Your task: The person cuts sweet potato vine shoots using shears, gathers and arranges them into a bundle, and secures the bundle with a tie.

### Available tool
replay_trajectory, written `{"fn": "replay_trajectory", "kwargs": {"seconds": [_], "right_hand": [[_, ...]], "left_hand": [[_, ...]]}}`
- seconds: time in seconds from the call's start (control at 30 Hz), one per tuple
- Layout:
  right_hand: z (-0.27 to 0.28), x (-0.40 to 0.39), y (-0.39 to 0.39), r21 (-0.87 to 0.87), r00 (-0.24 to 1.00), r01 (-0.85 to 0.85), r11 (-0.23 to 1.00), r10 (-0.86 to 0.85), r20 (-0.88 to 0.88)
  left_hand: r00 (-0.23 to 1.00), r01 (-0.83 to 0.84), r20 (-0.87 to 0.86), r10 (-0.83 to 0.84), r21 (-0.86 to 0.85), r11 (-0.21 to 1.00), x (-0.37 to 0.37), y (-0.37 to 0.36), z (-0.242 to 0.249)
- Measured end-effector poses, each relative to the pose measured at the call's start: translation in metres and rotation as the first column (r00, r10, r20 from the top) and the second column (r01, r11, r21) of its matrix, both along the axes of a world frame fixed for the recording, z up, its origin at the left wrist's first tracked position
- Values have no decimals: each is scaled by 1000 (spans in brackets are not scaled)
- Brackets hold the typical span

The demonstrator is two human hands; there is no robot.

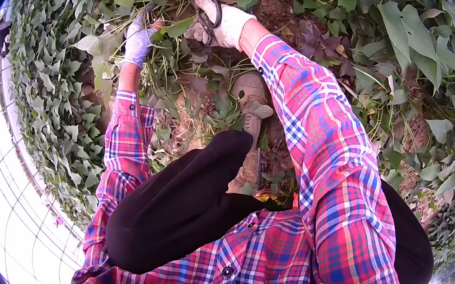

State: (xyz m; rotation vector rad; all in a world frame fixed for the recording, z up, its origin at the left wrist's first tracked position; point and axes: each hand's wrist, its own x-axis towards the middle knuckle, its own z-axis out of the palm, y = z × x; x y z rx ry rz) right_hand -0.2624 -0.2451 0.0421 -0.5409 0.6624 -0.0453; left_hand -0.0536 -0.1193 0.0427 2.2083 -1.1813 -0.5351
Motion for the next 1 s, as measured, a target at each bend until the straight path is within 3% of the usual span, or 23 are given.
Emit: {"fn": "replay_trajectory", "kwargs": {"seconds": [0.07,0.17,0.23,0.3,0.37,0.47,0.5,0.57,0.6,0.67,0.7,0.73,0.77,0.8,0.83,0.87,0.93,1.0], "right_hand": [[-1,2,-1,-9,998,31,999,-31,46],[-18,11,-4,-52,999,26,998,-28,-26],[-22,12,-7,-116,999,-38,993,34,-38],[-19,11,-9,-178,994,-102,979,94,-53],[-11,7,-12,-201,980,-166,966,139,-140],[-24,10,-9,-269,986,-167,948,154,-69],[-27,8,-9,-207,978,-204,957,187,-95],[-22,-1,-2,-311,973,-219,925,185,-135],[-14,-9,4,-364,965,-243,899,185,-187],[-3,-35,17,-328,956,-269,906,211,-203],[7,-53,24,-309,944,-301,902,237,-229],[2,-69,33,-164,933,-300,940,253,-256],[0,-86,39,-114,926,-311,944,274,-259],[-5,-99,51,-216,921,-318,923,247,-302],[-11,-112,59,-207,923,-292,934,219,-315],[-11,-124,65,-198,925,-265,944,191,-328],[7,-134,71,-167,935,-233,958,174,-309],[22,-137,74,-474,965,-189,860,74,-250]], "left_hand": [[997,4,-71,-7,-38,999,0,0,-1],[998,-68,0,69,102,992,-11,1,8],[997,-75,9,74,94,993,-6,5,-2],[999,-28,37,30,-63,998,3,4,-15],[999,-37,-28,34,-111,993,0,4,-15],[997,-62,42,58,114,992,3,3,-11],[994,-64,99,51,139,988,-1,3,-6],[955,-95,295,33,200,975,-14,6,10],[964,-119,257,74,162,980,-18,12,17],[979,-157,137,151,36,987,-27,29,29],[979,-150,146,140,55,987,-29,39,30],[979,-142,156,129,75,987,-30,49,32],[967,-167,210,141,112,980,-37,54,41],[946,-198,291,143,171,965,-40,63,47],[919,-233,369,138,227,946,-43,72,52],[931,-247,321,172,212,945,-32,101,33],[922,-343,-108,373,227,912,-58,123,76],[839,-444,-361,408,-18,896,-76,142,91]]}}
